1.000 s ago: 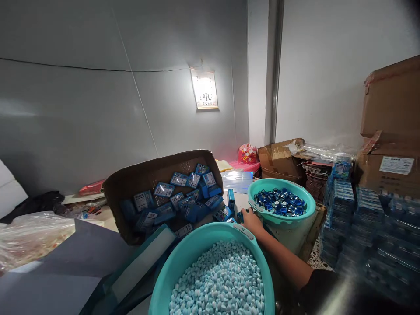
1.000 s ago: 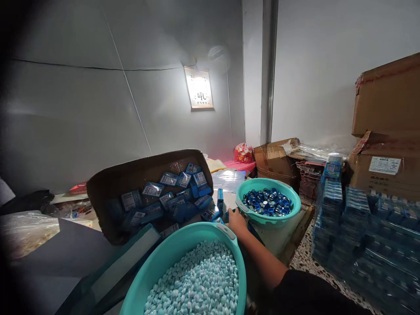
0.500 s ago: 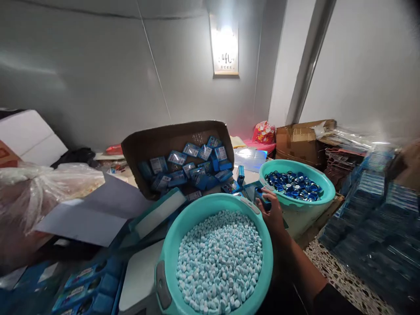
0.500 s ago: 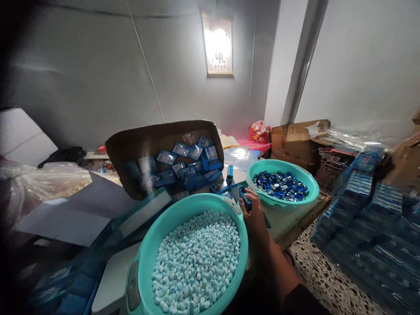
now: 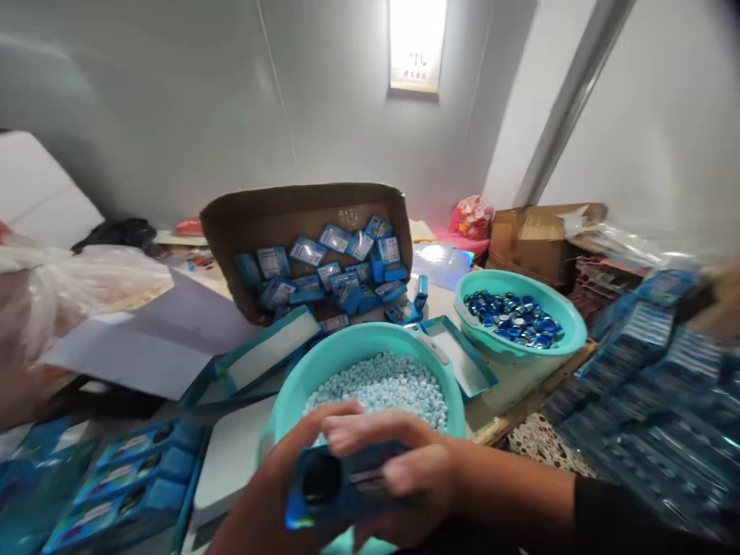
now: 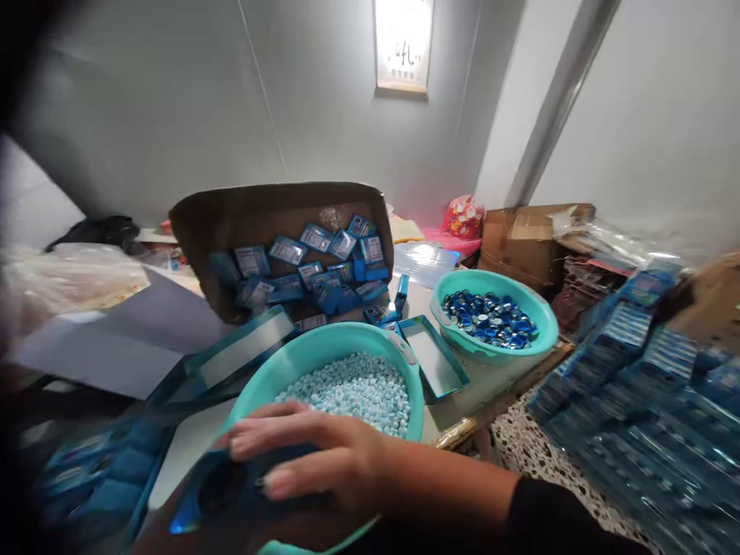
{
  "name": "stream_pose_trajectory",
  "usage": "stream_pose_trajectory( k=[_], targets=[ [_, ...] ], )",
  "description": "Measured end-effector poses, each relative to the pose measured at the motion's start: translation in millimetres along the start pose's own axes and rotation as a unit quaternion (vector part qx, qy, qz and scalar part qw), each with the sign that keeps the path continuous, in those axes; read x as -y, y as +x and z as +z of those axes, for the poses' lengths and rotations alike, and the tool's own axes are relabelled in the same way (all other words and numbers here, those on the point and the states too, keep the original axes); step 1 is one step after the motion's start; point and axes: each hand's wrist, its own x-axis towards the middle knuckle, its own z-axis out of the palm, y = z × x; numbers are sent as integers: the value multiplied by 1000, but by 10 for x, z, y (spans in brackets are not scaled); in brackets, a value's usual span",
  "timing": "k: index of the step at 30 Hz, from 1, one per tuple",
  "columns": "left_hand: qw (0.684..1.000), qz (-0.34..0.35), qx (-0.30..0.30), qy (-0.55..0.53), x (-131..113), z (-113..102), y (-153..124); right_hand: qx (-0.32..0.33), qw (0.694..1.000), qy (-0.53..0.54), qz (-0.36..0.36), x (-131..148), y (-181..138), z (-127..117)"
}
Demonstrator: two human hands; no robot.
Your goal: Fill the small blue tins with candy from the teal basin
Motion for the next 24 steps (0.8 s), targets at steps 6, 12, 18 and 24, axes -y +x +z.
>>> stream_pose_trajectory(
  k=[6,12,18,24],
  targets=[
    [973,-154,-13,-174,58,-24,1042,24,904,-212,371,-555,-110,-351],
    [949,-162,-90,-256,379,-2,1127,453,686,-183,539,-1075,-310,-401],
    [959,-230,-64,-152,330,-3,1070,375,639,84,666,-1439,-407,-221],
    [963,-248,-55,-91,305,4,1071,257,605,205,725,-1431,-477,83]
  ],
)
